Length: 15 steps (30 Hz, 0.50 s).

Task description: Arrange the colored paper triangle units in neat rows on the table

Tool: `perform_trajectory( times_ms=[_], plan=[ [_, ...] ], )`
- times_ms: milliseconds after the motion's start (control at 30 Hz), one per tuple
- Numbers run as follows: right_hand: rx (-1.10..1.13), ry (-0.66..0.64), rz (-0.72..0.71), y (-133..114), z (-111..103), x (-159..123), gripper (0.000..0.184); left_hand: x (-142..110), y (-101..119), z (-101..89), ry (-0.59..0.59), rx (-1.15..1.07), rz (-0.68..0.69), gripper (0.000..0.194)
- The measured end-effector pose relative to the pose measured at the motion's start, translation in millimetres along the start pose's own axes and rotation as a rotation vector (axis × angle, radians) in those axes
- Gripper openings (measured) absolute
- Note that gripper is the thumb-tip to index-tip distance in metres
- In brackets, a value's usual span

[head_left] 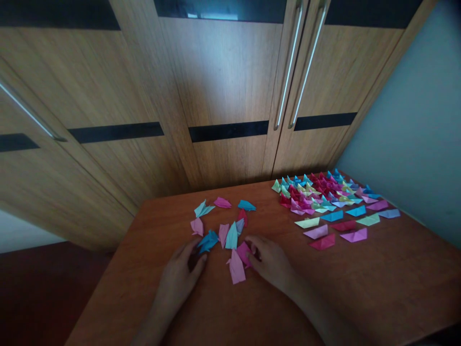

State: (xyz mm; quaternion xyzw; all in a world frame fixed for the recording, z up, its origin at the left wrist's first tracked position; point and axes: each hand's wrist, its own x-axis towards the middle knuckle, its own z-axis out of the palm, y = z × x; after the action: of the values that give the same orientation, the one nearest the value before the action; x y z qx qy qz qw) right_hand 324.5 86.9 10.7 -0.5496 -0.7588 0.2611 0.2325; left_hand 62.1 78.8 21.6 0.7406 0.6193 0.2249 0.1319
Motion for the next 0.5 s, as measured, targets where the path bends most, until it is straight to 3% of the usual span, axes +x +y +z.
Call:
perform_trajectory(
  times_ms=[133,267,500],
  plan=[
    [0.061,0.015,0.004,3,1,2,0.023,6,0,3.4,-0.045,-0.036,-0.109,0.047],
    [0.085,0.027,0.001,5,2,2,0.023,12,0,3.6,-0.068,-0.057,-0.111,0.045],
    [0.061,0.016,-0.028,5,3,1,0.02,12,6,0.5,0.1,0.081,0.012,0.042]
  ],
)
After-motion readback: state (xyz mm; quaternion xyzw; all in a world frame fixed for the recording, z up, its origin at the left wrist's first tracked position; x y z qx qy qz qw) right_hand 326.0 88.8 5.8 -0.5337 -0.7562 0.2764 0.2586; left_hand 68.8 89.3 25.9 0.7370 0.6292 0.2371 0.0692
